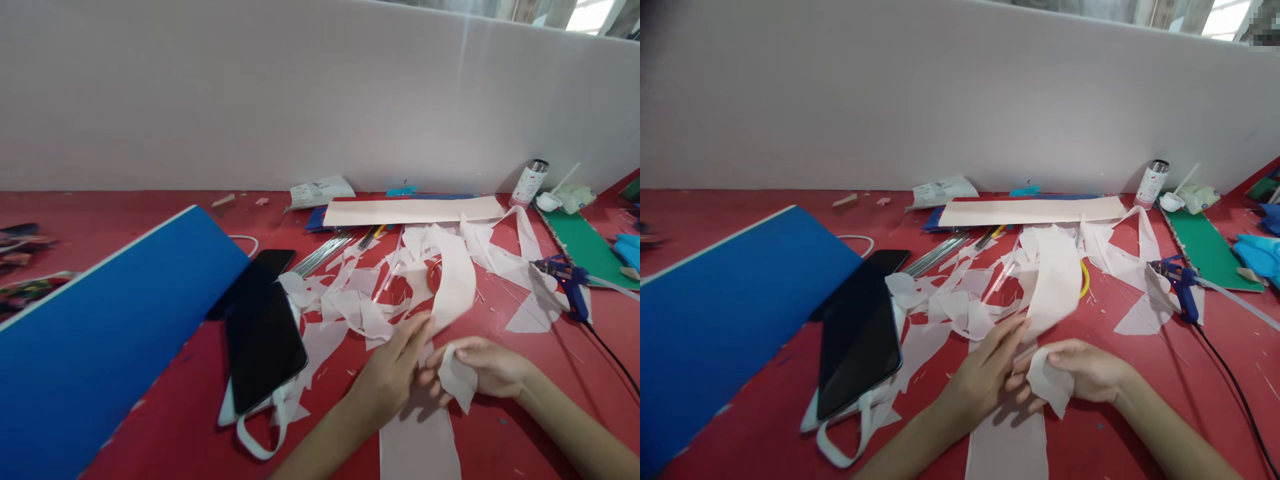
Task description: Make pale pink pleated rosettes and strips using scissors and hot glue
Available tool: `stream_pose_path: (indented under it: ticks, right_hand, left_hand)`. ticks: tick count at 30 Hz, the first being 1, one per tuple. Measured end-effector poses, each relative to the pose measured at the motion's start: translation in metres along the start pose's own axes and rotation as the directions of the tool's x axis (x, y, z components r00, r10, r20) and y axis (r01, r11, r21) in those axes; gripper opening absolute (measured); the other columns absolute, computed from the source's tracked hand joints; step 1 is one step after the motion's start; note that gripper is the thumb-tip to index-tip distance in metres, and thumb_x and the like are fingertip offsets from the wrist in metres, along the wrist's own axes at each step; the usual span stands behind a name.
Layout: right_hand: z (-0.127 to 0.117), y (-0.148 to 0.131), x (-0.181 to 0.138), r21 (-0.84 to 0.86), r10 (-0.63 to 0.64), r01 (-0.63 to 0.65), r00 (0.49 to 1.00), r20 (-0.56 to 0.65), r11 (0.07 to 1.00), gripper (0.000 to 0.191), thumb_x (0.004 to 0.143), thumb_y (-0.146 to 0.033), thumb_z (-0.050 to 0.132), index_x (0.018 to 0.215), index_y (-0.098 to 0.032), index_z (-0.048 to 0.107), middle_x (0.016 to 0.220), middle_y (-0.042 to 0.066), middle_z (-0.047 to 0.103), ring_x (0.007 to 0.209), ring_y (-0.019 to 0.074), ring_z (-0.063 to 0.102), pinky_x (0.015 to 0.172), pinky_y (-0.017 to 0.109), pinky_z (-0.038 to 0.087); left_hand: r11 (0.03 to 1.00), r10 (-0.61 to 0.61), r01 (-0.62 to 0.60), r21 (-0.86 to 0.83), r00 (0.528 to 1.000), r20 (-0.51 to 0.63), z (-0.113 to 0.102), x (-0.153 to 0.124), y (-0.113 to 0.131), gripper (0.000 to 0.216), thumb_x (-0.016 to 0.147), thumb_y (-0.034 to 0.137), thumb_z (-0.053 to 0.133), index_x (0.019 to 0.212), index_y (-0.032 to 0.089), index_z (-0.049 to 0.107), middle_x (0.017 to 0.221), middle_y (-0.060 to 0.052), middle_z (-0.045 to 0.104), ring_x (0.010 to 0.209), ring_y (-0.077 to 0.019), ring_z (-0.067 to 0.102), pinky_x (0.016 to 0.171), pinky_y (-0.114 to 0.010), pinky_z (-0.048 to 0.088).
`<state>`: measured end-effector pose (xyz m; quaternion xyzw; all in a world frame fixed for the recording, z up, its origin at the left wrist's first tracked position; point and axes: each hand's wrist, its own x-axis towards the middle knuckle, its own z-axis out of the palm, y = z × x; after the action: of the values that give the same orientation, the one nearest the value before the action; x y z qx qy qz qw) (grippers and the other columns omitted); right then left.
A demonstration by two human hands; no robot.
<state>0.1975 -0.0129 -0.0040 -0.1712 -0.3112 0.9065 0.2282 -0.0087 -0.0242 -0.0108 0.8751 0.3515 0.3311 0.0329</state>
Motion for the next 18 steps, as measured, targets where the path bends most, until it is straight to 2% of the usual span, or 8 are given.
stream_pose_path:
  ticks: [3, 6, 9, 11, 13, 15, 18]
  right_hand:
    - [0.001, -0.001, -0.003, -0.023, 0.016, -0.015, 0.998, 0.059, 1.000, 0.041, 0.081, -0.039, 0.063, 0.106, -0.008, 0.066, 0.110, 0.021, 0.065, 0.094, 0.0227, 0.065, 0.085, 0.039, 0.048]
    - [0.002, -0.003, -0.005, -0.057, 0.016, -0.012, 0.998, 0.059, 0.998, 0.040, 0.080, -0.041, 0.064, 0.103, -0.009, 0.068, 0.111, 0.020, 0.065, 0.095, 0.0230, 0.065, 0.086, 0.038, 0.048]
    - [0.005, -0.005, -0.007, -0.099, 0.015, -0.008, 0.997, 0.077, 0.995, 0.039, 0.080, -0.042, 0.063, 0.101, -0.010, 0.070, 0.119, 0.020, 0.061, 0.098, 0.0236, 0.064, 0.087, 0.038, 0.048]
    - [0.007, -0.007, -0.007, -0.121, 0.005, 0.008, 0.994, 0.105, 0.993, 0.038, 0.080, -0.043, 0.063, 0.100, -0.012, 0.070, 0.127, 0.019, 0.055, 0.104, 0.0242, 0.061, 0.087, 0.036, 0.048]
    - [0.009, -0.008, -0.007, -0.138, -0.024, 0.039, 0.994, 0.108, 0.990, 0.037, 0.080, -0.044, 0.062, 0.100, -0.013, 0.071, 0.132, 0.018, 0.051, 0.109, 0.0243, 0.058, 0.089, 0.035, 0.046]
    - [0.009, -0.009, -0.006, -0.150, -0.055, 0.067, 0.995, 0.083, 0.986, 0.037, 0.081, -0.044, 0.061, 0.100, -0.014, 0.071, 0.132, 0.017, 0.052, 0.111, 0.0237, 0.057, 0.092, 0.034, 0.043]
    - [0.006, -0.007, -0.004, -0.150, -0.071, 0.076, 0.997, 0.039, 0.986, 0.035, 0.083, -0.042, 0.059, 0.101, -0.014, 0.071, 0.132, 0.016, 0.052, 0.109, 0.0221, 0.057, 0.094, 0.034, 0.040]
  left_hand:
    - [0.942, -0.171, 0.177, -0.287, 0.984, 0.044, 0.001, 0.000, 0.008, 0.046, 0.094, 0.015, 0.031, 0.139, 0.021, 0.034, 0.133, -0.012, 0.047, 0.123, -0.0188, 0.046, 0.098, -0.029, 0.045]
    - [0.741, -0.382, 0.431, -0.516, 0.901, 0.205, 0.001, 0.006, 0.013, 0.042, 0.091, 0.021, 0.041, 0.132, 0.024, 0.048, 0.135, -0.009, 0.046, 0.125, -0.0200, 0.044, 0.102, -0.032, 0.040]
    - [0.490, -0.452, 0.600, -0.633, 0.795, 0.404, 0.004, 0.010, 0.010, 0.044, 0.083, 0.022, 0.049, 0.127, 0.024, 0.054, 0.136, -0.008, 0.047, 0.127, -0.0229, 0.042, 0.105, -0.037, 0.036]
    - [0.384, -0.434, 0.653, -0.653, 0.751, 0.497, 0.007, 0.011, 0.006, 0.051, 0.075, 0.022, 0.055, 0.125, 0.022, 0.055, 0.135, -0.008, 0.047, 0.126, -0.0251, 0.043, 0.104, -0.040, 0.036]
    - [0.362, -0.391, 0.665, -0.653, 0.744, 0.542, 0.008, 0.011, 0.004, 0.056, 0.067, 0.022, 0.060, 0.123, 0.021, 0.057, 0.134, -0.010, 0.048, 0.123, -0.0265, 0.045, 0.102, -0.040, 0.037]
    - [0.370, -0.382, 0.658, -0.656, 0.751, 0.538, 0.008, 0.012, 0.006, 0.052, 0.065, 0.021, 0.059, 0.118, 0.021, 0.060, 0.130, -0.009, 0.052, 0.119, -0.0251, 0.048, 0.100, -0.038, 0.039]
    - [0.357, -0.481, 0.662, -0.659, 0.735, 0.477, 0.006, 0.014, 0.010, 0.043, 0.065, 0.016, 0.052, 0.107, 0.020, 0.062, 0.112, -0.006, 0.061, 0.099, -0.0198, 0.058, 0.084, -0.032, 0.047]
